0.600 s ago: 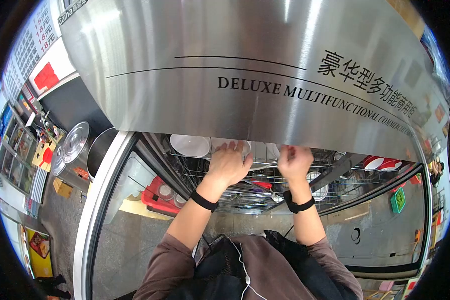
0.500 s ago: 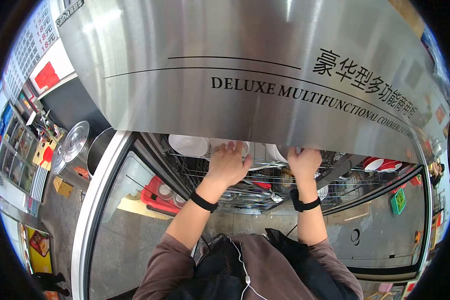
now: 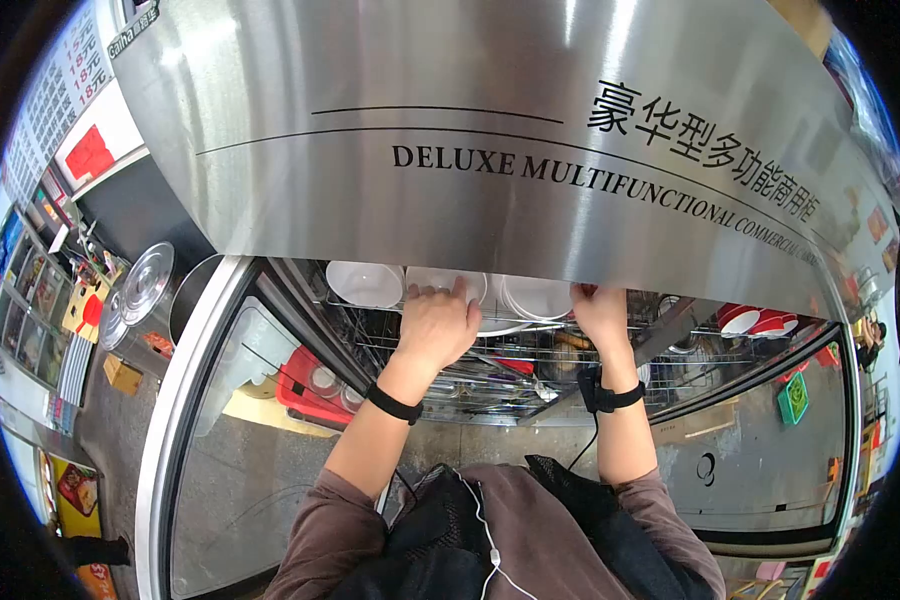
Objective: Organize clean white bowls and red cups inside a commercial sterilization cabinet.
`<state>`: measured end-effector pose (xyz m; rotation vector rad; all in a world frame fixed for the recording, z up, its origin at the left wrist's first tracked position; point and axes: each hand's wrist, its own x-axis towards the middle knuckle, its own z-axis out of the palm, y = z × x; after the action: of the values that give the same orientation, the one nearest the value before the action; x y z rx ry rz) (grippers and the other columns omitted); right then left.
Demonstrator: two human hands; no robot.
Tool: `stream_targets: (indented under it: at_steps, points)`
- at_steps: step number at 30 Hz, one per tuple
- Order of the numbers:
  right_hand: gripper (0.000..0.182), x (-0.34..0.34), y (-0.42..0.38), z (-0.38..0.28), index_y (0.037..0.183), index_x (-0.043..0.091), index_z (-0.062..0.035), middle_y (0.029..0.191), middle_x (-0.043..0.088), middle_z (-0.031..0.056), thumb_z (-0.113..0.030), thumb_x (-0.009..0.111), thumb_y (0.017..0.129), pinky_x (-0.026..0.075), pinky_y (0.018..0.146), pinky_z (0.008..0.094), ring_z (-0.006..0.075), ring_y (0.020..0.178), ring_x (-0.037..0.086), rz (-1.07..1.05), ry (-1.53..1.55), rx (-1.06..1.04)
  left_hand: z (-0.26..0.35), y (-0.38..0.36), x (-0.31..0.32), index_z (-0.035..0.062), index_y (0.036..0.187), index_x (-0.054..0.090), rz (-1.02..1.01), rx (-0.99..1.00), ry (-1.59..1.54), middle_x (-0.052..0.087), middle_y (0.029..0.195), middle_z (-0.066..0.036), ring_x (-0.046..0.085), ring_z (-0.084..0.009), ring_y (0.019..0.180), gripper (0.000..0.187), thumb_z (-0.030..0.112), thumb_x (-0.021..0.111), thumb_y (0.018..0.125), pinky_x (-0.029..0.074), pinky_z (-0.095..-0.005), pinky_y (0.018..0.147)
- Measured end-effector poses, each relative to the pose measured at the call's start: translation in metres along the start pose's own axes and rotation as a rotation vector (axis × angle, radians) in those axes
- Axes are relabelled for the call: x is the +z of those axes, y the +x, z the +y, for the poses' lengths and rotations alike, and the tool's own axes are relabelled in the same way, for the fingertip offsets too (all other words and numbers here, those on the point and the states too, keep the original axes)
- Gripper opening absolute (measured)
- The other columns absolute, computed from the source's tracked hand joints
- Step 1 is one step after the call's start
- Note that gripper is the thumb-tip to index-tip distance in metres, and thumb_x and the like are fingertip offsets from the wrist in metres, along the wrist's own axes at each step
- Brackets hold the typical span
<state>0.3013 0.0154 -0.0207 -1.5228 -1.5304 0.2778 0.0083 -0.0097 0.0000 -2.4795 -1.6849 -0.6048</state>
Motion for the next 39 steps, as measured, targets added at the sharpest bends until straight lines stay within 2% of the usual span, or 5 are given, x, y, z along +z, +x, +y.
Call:
stream_targets:
  at_steps: [9,19,22,29,39]
  points:
    - [0.021,-0.025,-0.019,-0.046,0.104,0.071,0.0066,0.082,0.074,0.0195,-0.010,0.072,0.092,0.054,0.068,0.0369,0.0250,0.069,0.072,0.088,0.003,0.058,-0.017,-0.019,-0.006,-0.0006,0.106,0.071,0.110,0.144,-0.164,0.072,0.098,-0.020,0.068,-0.0405,0.093,0.027,0.021,0.064,0.093,0.053,-0.0506,0.089]
    - [0.012,0.056,-0.047,-0.118,0.098,0.070,0.0007,0.067,0.063,0.0041,-0.004,0.077,0.090,0.047,0.051,0.0272,0.0096,0.053,0.058,0.324,0.137,-0.451,-0.041,-0.061,-0.010,-0.0011,0.106,0.067,0.801,0.372,-0.347,0.066,0.100,-0.016,0.066,-0.0351,0.092,0.039,0.001,0.061,0.068,0.055,-0.0465,0.079]
    - [0.019,0.074,-0.038,-0.126,0.099,0.071,-0.0014,0.069,0.062,0.0083,0.001,0.079,0.081,0.046,0.049,0.0347,0.0211,0.051,0.057,0.360,-0.076,-0.741,-0.036,-0.061,-0.013,-0.0045,0.130,0.064,0.467,0.385,-0.371,0.065,0.133,-0.020,0.061,-0.0368,0.127,0.055,0.007,0.063,0.076,0.050,-0.0486,0.111]
    - [0.035,0.081,-0.027,-0.122,0.103,0.072,-0.0047,0.074,0.063,0.0038,0.001,0.084,0.071,0.046,0.052,0.0353,0.0220,0.057,0.058,0.310,-0.232,-1.139,-0.030,-0.044,0.004,-0.0066,0.142,0.055,0.235,0.207,-0.293,0.056,0.147,-0.027,0.049,-0.0420,0.143,0.061,0.018,0.063,0.087,0.036,-0.0548,0.122]
    - [0.035,0.092,-0.035,-0.121,0.116,0.074,-0.0041,0.087,0.067,0.0074,-0.006,0.074,0.082,0.055,0.062,0.0400,0.0271,0.075,0.066,0.208,-0.386,-0.766,-0.028,-0.031,0.002,-0.0065,0.139,0.057,0.245,0.181,-0.238,0.061,0.140,-0.024,0.057,-0.0394,0.130,0.059,0.023,0.065,0.088,0.035,-0.0556,0.121]
